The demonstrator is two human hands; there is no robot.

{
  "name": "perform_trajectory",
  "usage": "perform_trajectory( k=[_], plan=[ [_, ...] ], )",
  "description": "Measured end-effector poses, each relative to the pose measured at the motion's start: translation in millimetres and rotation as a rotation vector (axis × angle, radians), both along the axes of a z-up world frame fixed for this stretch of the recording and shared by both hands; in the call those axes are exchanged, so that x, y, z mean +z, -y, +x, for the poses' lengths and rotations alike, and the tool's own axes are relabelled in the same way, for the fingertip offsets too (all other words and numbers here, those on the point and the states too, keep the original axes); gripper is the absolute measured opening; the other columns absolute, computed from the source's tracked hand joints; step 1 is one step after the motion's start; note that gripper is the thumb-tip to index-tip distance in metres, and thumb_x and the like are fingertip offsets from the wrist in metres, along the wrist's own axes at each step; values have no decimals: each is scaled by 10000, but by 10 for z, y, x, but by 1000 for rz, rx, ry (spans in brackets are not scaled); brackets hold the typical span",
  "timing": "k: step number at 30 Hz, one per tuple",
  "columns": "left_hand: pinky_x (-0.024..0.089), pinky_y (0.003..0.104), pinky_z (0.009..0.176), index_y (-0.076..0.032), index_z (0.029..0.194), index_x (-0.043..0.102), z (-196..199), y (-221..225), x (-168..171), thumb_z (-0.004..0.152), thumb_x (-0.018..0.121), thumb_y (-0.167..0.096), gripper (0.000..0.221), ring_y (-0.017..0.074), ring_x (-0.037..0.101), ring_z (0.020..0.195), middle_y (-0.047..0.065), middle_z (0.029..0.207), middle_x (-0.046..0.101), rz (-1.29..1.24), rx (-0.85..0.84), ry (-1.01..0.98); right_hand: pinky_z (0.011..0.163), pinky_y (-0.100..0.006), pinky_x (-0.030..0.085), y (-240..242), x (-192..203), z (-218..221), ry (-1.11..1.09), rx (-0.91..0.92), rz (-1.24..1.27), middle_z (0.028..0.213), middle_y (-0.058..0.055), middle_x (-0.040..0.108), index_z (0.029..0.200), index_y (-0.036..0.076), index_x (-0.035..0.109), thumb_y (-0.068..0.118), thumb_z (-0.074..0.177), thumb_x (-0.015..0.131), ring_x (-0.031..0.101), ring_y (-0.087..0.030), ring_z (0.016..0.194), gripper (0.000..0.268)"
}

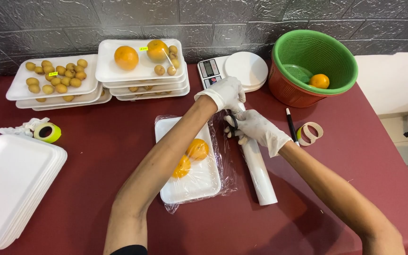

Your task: Wrapping a foam tray containing oranges with plastic wrap and cutting it with scissors

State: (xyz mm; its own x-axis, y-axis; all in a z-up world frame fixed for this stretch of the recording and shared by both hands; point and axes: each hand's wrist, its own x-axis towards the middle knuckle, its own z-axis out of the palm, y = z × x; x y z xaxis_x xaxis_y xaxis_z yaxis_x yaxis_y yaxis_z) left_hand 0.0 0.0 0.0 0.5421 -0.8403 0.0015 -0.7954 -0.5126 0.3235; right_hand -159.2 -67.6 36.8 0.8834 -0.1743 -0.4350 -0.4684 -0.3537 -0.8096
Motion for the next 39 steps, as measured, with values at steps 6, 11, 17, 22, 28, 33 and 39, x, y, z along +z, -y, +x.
perform_trajectory(
  k=[6, 11, 17, 22, 28, 33, 39],
  plan=[
    [622, 423, 820, -304, 769, 789, 74, 83, -86, 546, 877, -478, 296, 324, 750, 929, 42, 816, 773, 1, 11, -8, 498, -346, 653, -139, 124, -34, 18, -48, 83, 963, -320, 732, 1219, -93, 664, 423, 915, 714, 769, -362, 809, 602],
    [624, 423, 787, -298, 702, 774, 256, 280, -344, 548, 861, -409, 209, 341, 752, 864, 38, 760, 762, 45, -28, 88, 455, -288, 638, -122, -74, 51, 41, -49, 24, 859, -243, 753, 1144, -11, 740, 411, 886, 734, 772, -296, 730, 495],
    [630, 405, 790, -317, 719, 779, 173, 165, -152, 479, 889, -469, 305, 297, 759, 881, -9, 772, 771, 34, -28, 67, 482, -286, 645, -23, -59, 12, 34, -33, -1, 845, -214, 762, 1131, 11, 754, 402, 898, 730, 778, -284, 752, 455],
    [626, 412, 811, -332, 756, 791, 177, 191, -179, 483, 935, -479, 342, 282, 759, 910, -23, 803, 780, 23, 7, 8, 478, -369, 655, -81, 307, -107, 3, -2, 42, 891, -243, 754, 1144, -39, 735, 397, 927, 665, 776, -319, 789, 492],
    [620, 420, 845, -295, 819, 807, 67, 89, -3, 498, 961, -437, 382, 303, 755, 937, 3, 834, 786, 21, 0, -3, 554, -269, 613, 34, 773, -570, -115, 119, 50, 850, -163, 776, 1016, 21, 797, 513, 891, 663, 765, -234, 808, 525],
    [601, 440, 910, -282, 845, 812, -50, 93, 58, 531, 955, -438, 378, 338, 737, 1008, 56, 941, 791, 2, 67, -85, 721, -322, 639, 278, 1080, -1037, -152, 88, -161, 848, -151, 788, 1069, 118, 841, 450, 862, 712, 722, -225, 880, 412],
    [576, 458, 948, -300, 880, 820, -228, 81, 234, 590, 881, -474, 344, 353, 724, 1040, 84, 1000, 779, 9, 130, -71, 959, -443, 595, 752, 638, -1448, -277, 106, -903, 1159, 25, 794, 1418, 357, 541, 492, 933, 595, 732, -238, 1127, 506]
  ],
)
